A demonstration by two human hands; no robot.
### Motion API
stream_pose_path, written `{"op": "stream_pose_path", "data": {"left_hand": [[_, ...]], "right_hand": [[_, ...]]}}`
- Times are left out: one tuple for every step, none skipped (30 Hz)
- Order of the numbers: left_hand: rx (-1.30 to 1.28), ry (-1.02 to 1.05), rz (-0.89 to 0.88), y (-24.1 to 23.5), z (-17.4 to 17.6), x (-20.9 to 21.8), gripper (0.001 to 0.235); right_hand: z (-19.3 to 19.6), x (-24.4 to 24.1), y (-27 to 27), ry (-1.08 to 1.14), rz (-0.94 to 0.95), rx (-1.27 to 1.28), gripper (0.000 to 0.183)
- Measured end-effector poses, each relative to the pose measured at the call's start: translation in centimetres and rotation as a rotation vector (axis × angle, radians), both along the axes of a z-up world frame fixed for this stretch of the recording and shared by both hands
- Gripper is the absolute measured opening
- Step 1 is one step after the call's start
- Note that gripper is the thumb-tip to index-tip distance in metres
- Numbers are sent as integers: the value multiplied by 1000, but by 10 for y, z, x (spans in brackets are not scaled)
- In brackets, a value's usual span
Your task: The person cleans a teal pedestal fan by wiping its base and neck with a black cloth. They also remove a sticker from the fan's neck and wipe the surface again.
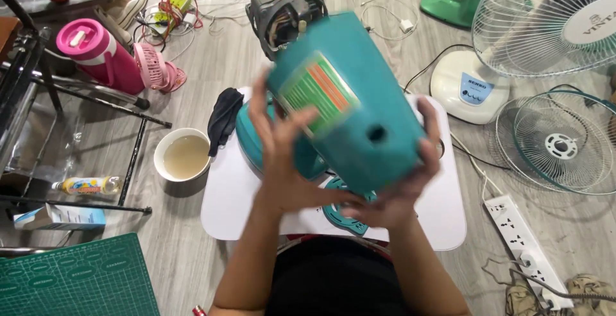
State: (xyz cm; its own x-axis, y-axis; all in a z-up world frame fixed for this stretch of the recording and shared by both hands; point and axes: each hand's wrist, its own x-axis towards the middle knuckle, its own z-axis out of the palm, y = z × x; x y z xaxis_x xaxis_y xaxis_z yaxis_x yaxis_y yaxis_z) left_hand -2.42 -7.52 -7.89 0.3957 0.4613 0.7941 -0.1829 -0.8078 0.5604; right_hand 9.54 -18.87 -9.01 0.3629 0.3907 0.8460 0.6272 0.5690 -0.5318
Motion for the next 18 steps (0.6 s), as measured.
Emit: {"op": "stream_pose_path", "data": {"left_hand": [[-29, 16, -34, -10, -5, -1, 116], [-27, 16, -34, -19, -14, 0, 116], [28, 91, -6, -29, -22, 0, 109], [82, 167, 23, -39, -31, 1, 102], [79, 169, 23, -48, -36, 6, 102], [128, 194, 44, -57, -41, 12, 93], [177, 221, 64, -66, -46, 17, 83], [174, 225, 63, -68, -46, 17, 83], [179, 302, -4, -69, -45, 17, 75], [184, 377, -72, -70, -44, 18, 68], [182, 382, -74, -68, -44, 19, 68], [133, 324, -66, -65, -45, 19, 74], [82, 270, -55, -62, -45, 18, 80], [78, 277, -54, -59, -41, 19, 80], [-9, 270, -98, -56, -36, 20, 91], [-96, 263, -141, -52, -32, 21, 102], [-101, 269, -147, -51, -30, 20, 102], [-174, 311, -142, -49, -29, 20, 105]], "right_hand": [[-5, 1, -5, 22, -64, 16, 105], [-11, 0, -13, 22, -65, 18, 105], [-17, 0, -20, 91, -34, -5, 104], [-23, 1, -28, 159, -4, -28, 104], [-32, 3, -32, 162, -4, -31, 104], [-41, 6, -37, 305, 56, -3, 99], [-51, 8, -41, 450, 115, 26, 95], [-62, 12, -43, 455, 113, 23, 95], [-74, 17, -46, 671, 198, 73, 88], [-87, 22, -49, 887, 282, 125, 82], [-98, 32, -52, 892, 279, 124, 82], [-109, 42, -55, 1118, 401, 176, 75], [-120, 51, -58, 1347, 522, 231, 73], [-121, 50, -56, 1355, 521, 229, 73], [-121, 49, -53, 1421, 507, 197, 73], [-122, 48, -50, 1487, 492, 164, 73], [-142, 49, -53, 1493, 484, 165, 73], [-162, 50, -56, 1516, 480, 130, 66]]}}
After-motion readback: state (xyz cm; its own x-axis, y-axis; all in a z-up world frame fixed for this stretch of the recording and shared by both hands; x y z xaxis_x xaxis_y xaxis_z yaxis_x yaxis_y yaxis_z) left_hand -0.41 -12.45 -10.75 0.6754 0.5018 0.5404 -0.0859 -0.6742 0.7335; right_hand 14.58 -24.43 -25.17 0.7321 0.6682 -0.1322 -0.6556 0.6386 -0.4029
